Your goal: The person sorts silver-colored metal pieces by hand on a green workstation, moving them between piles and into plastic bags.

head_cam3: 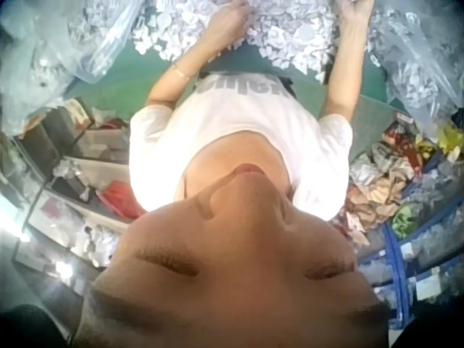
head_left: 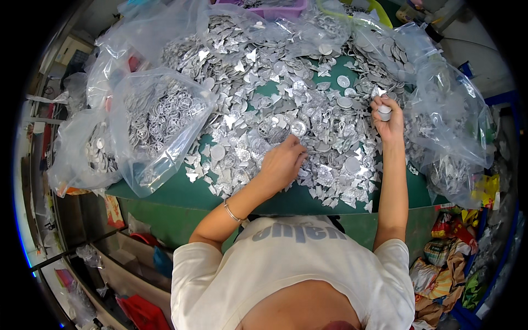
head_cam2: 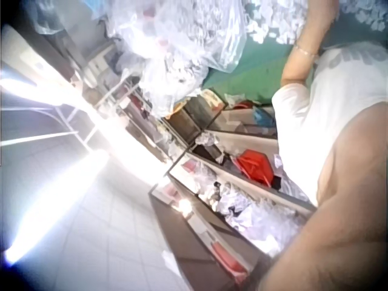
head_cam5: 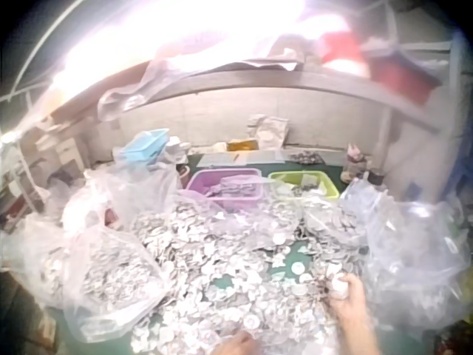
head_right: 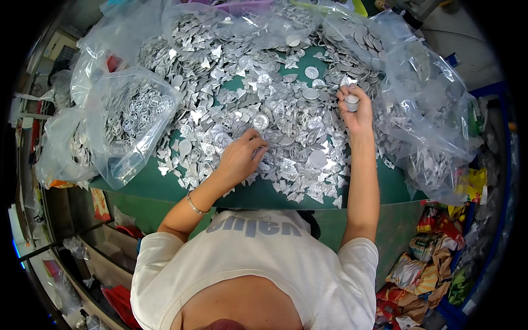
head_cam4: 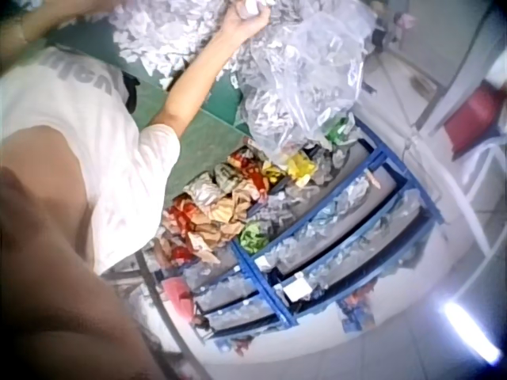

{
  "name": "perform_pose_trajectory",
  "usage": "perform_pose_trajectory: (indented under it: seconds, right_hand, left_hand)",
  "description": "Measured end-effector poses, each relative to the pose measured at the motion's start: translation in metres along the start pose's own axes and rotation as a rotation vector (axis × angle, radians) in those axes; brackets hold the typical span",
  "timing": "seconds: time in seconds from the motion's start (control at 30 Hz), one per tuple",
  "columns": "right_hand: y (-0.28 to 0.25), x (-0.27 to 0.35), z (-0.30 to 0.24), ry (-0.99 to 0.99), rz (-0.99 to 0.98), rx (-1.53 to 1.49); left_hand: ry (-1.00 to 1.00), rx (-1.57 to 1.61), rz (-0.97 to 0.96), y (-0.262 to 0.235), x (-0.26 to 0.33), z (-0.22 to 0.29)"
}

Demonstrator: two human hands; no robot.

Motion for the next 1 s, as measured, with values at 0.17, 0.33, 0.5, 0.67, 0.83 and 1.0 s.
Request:
perform_pose_trajectory:
  seconds: [0.17, 0.33, 0.5, 0.67, 0.83, 1.0]
  right_hand:
    - [0.021, -0.013, 0.001, -0.635, -0.037, 1.348]
    - [0.036, 0.010, 0.004, -0.807, -0.139, 1.689]
    - [0.026, 0.020, 0.011, -0.665, -0.223, 1.787]
    - [0.004, -0.003, 0.000, -0.753, -0.083, 1.364]
    - [0.007, -0.011, -0.009, 0.031, -0.102, -0.030]
    - [0.000, -0.036, -0.002, 0.215, -0.446, -0.266]
  left_hand:
    - [0.109, 0.221, 0.299, -0.003, -0.009, -0.014]
    - [-0.648, 1.584, -0.064, -0.004, -0.009, -0.026]
    - [-0.748, 1.848, -0.090, -0.012, -0.018, -0.023]
    - [-0.609, 1.429, -0.098, -0.030, -0.053, -0.013]
    - [-0.196, 0.576, -0.102, -0.032, -0.127, -0.040]
    - [0.151, -0.441, -0.062, -0.017, -0.170, -0.031]
Point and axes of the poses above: each hand's wrist, its own x-axis away from the middle knuckle, its own y-axis out of the palm, z = x × y, the point moved 2 cm from there along -x, towards the middle knuckle
